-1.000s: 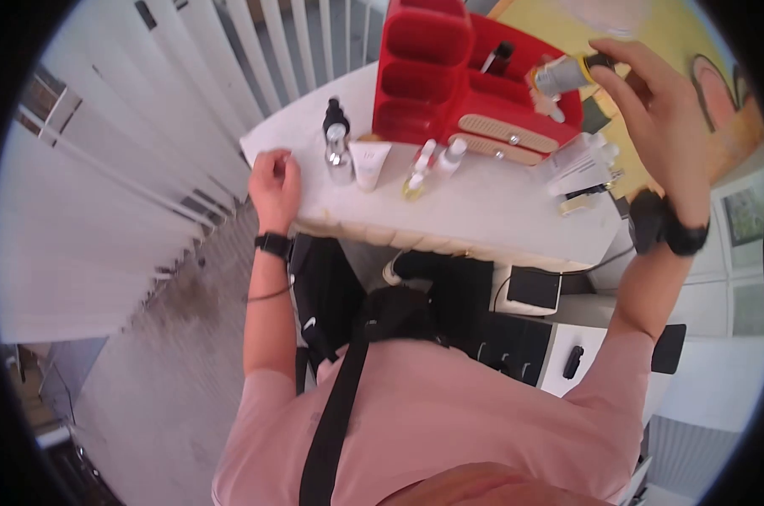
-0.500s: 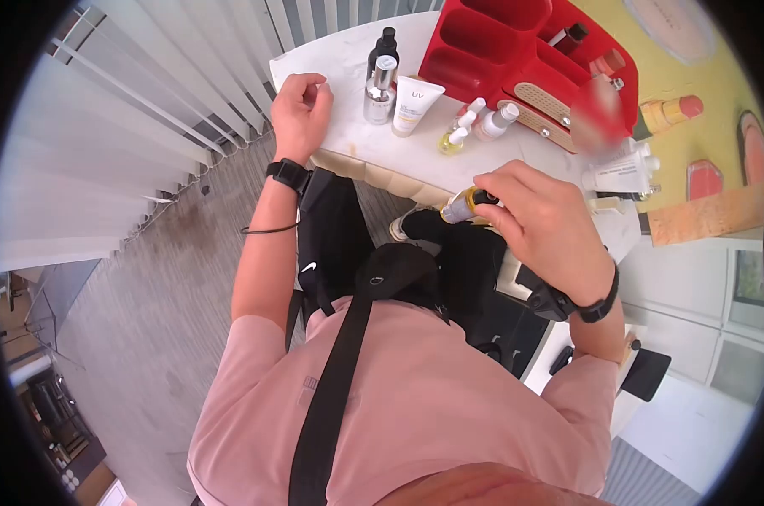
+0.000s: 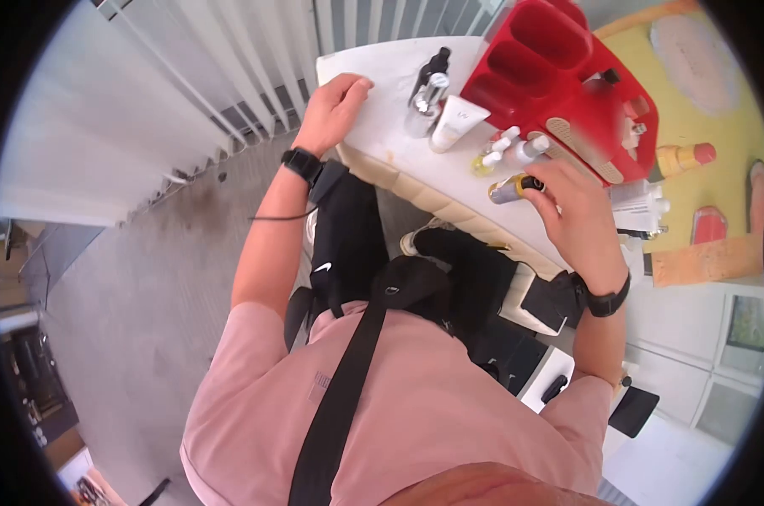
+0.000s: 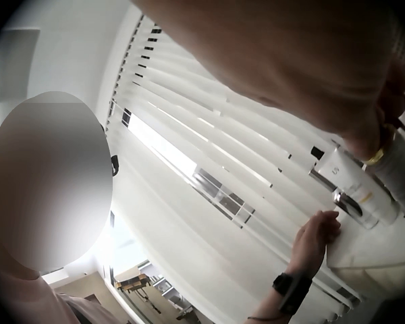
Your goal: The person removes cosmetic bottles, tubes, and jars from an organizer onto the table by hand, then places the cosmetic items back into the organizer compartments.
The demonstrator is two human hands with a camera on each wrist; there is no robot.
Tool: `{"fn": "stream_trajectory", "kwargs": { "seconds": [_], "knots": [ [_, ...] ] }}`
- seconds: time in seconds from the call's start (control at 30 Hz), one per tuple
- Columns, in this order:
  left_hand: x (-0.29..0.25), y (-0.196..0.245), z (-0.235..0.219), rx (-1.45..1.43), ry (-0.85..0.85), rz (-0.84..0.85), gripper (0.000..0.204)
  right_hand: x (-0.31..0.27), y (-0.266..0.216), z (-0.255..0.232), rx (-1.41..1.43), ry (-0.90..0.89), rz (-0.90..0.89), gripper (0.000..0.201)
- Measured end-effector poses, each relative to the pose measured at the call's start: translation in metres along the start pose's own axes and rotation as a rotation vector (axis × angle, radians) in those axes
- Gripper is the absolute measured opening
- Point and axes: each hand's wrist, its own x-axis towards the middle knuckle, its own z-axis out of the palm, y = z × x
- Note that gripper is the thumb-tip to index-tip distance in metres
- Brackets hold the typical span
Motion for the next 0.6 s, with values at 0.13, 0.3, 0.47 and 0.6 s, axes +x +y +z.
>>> {"fn": "stream_trajectory", "kwargs": {
  "seconds": [0.13,0.3,0.47,0.6],
  "knots": [
    [-0.001,0.001,0.014,0.076,0.088,0.161,0.023,0.007,0.02,-0.014,-0.088,0.026,0.042,0.025],
    [-0.004,0.007,0.02,0.115,0.093,0.155,0.018,0.015,0.037,-0.026,-0.141,0.125,0.046,0.024],
    [-0.004,0.0,0.021,0.11,0.094,0.14,0.017,0.02,0.045,-0.033,-0.085,0.137,0.074,0.026],
    [-0.004,0.0,0.022,0.138,0.104,0.131,0.018,0.019,0.039,-0.04,0.035,0.102,0.131,0.028]
  ]
}}
